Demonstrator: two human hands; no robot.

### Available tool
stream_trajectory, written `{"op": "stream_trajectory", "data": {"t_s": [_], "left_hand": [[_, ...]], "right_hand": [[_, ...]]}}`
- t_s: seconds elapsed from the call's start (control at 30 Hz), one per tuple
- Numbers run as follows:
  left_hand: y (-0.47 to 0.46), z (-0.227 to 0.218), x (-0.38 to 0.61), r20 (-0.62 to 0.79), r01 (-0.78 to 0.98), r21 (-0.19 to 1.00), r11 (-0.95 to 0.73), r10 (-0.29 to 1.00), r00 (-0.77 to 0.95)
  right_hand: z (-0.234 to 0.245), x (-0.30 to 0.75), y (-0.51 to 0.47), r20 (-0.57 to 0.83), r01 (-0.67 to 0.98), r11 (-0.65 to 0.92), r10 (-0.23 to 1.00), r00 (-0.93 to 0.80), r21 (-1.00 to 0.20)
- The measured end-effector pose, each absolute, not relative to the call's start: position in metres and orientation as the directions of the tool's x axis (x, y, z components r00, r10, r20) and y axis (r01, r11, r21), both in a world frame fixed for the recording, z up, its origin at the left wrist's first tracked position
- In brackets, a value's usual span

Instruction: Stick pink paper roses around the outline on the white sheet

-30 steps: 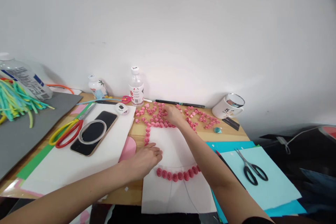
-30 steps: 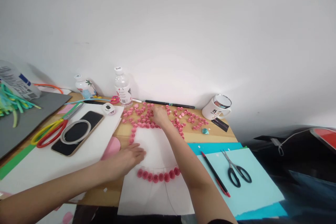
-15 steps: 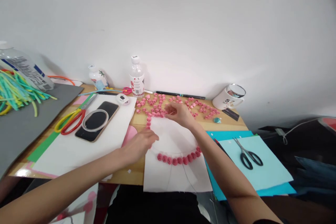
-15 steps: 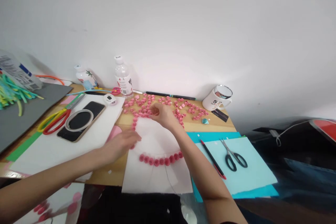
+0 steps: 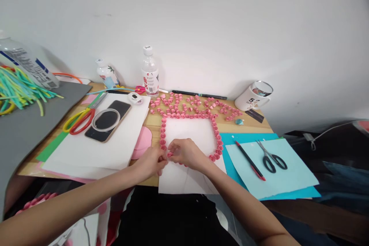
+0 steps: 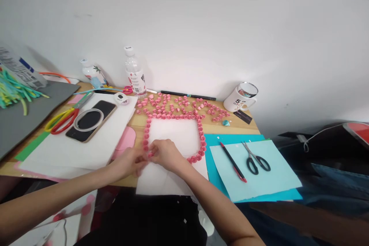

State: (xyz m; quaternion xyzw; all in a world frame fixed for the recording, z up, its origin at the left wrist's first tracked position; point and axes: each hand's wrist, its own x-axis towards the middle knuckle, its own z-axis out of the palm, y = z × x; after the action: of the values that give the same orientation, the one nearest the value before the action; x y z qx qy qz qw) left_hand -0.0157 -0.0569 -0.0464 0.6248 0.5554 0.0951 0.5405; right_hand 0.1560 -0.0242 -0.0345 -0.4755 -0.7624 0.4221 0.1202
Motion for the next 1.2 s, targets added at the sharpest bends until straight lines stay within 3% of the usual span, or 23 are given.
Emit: {"op": "stream_trajectory", "data": {"t_s": [0.37,0.8,1.2], "left_hand": [[-0.054,-0.042,-0.011,-0.445,0.66,0.746,0.095,0.808,0.386],[-0.047,-0.042,-0.001,-0.538,0.677,0.704,0.217,0.785,0.307],[-0.047,-0.043,-0.006,-0.6,0.634,0.706,0.315,0.742,0.299]], "right_hand": [[-0.053,0.145,-0.044,-0.1,0.765,0.301,0.898,-0.428,-0.569],[-0.061,0.139,-0.058,0.028,0.72,0.259,0.948,-0.316,-0.643],[-0.045,0.155,-0.045,-0.156,0.69,0.147,0.921,-0.357,-0.709]]}}
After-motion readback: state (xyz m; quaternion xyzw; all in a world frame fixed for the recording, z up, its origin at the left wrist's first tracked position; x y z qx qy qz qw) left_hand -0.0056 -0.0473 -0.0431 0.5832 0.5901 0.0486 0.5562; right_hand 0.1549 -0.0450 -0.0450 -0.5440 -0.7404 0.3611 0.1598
